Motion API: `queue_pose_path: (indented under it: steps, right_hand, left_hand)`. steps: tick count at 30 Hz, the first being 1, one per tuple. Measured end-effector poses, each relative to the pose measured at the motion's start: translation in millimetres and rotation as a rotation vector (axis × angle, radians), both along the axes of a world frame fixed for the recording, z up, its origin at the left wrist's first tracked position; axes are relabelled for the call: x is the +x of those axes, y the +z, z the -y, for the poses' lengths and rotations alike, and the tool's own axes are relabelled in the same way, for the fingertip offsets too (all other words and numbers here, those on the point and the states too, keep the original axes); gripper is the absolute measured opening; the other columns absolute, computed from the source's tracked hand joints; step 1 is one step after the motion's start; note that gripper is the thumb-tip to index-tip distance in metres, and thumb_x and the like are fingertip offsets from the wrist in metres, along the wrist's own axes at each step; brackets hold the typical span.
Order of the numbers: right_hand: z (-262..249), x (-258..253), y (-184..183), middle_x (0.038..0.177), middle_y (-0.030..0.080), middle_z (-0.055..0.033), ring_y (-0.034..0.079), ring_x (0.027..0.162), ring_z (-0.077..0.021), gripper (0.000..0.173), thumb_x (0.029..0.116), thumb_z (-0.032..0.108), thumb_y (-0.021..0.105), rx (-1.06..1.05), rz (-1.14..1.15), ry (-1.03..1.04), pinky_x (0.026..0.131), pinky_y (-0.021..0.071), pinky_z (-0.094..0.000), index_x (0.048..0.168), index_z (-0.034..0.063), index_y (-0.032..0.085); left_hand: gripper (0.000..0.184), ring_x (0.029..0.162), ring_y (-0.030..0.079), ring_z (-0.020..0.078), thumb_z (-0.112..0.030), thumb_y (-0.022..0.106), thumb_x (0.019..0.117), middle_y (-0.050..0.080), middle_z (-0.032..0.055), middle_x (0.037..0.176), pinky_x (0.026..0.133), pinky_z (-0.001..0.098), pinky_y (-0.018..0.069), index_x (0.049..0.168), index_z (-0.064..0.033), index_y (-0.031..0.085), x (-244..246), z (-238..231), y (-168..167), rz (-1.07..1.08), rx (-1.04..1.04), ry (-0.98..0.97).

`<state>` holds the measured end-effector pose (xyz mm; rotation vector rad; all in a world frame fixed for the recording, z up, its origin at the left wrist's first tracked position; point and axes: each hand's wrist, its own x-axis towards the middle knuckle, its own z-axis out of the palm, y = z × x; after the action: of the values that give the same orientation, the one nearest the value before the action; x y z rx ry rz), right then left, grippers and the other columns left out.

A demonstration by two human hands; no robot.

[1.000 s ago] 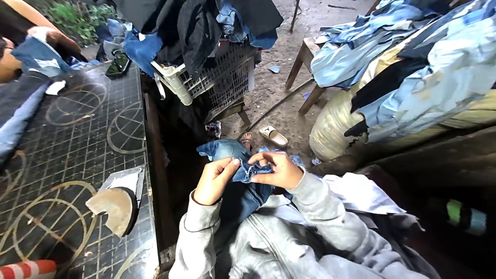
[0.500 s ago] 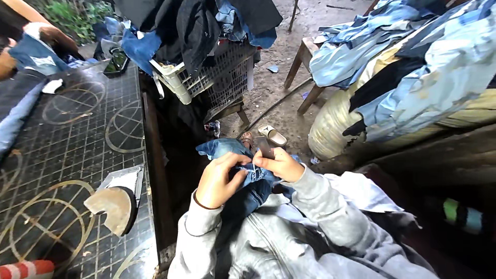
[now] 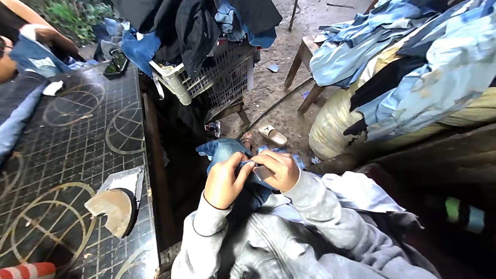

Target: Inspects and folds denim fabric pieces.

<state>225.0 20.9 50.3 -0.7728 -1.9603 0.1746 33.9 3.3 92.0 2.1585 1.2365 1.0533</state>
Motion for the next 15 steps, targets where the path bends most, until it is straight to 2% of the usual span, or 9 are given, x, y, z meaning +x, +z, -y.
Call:
queue_pose_path:
  steps: [2,5,7,10,12,15]
  right_hand:
    - [2,0,2,0.081,0.072,-0.0122,0.069,0.067,-0.0168,0.023,0.0956,0.018,0.059,-0.046,0.039,0.026,0.058,0.0547,-0.0280,0.094,0.0002,0.073]
    - [5,0,2,0.081,0.072,-0.0131,0.068,0.065,-0.0203,0.018,0.0878,0.013,0.061,-0.170,0.083,0.050,0.054,0.0535,-0.0342,0.092,-0.0012,0.071]
    - [7,2,-1,0.080,0.072,-0.0127,0.068,0.063,-0.0214,0.019,0.0862,0.013,0.060,-0.207,0.116,0.028,0.052,0.0528,-0.0369,0.090,-0.0006,0.071]
    - [8,10,-9,0.076,0.071,-0.0128,0.067,0.060,-0.0226,0.021,0.0888,0.013,0.055,-0.233,0.115,-0.026,0.050,0.0512,-0.0386,0.085,0.0002,0.071]
    - [9,15,-10,0.071,0.068,-0.0129,0.063,0.058,-0.0199,0.020,0.0876,0.009,0.053,-0.347,0.059,-0.008,0.052,0.0491,-0.0356,0.083,-0.0020,0.070]
    - [12,19,-1,0.068,0.061,-0.0039,0.051,0.060,-0.0015,0.023,0.0874,0.005,0.049,-0.674,-0.083,0.078,0.058,0.0418,-0.0202,0.087,-0.0049,0.070]
  left_hand:
    - [0.028,0.060,0.058,0.0028,-0.025,0.060,0.0983,0.064,0.0036,0.067,0.059,0.0199,0.0474,0.090,-0.0010,0.070,-5,-1,1,0.051,-0.067,-0.031]
    - [0.023,0.066,0.057,-0.0068,-0.021,0.064,0.0962,0.066,-0.0008,0.072,0.064,0.0121,0.0461,0.089,0.0001,0.070,-12,0,3,0.159,-0.192,-0.063]
    - [0.020,0.069,0.058,-0.0089,-0.019,0.065,0.0953,0.067,-0.0031,0.075,0.067,0.0108,0.0470,0.088,-0.0005,0.070,-17,0,3,0.195,-0.245,-0.048]
    - [0.017,0.069,0.058,-0.0104,-0.018,0.066,0.0941,0.065,-0.0079,0.074,0.067,0.0105,0.0477,0.088,-0.0026,0.070,-28,-1,3,0.223,-0.305,-0.005]
    - [0.015,0.068,0.058,-0.0108,-0.017,0.065,0.0939,0.064,-0.0103,0.074,0.067,0.0103,0.0481,0.087,-0.0039,0.069,-33,-1,1,0.248,-0.347,0.003]
    - [0.013,0.067,0.057,-0.0111,-0.015,0.064,0.0940,0.063,-0.0120,0.072,0.066,0.0103,0.0478,0.087,-0.0051,0.068,-35,-1,-3,0.280,-0.394,0.008]
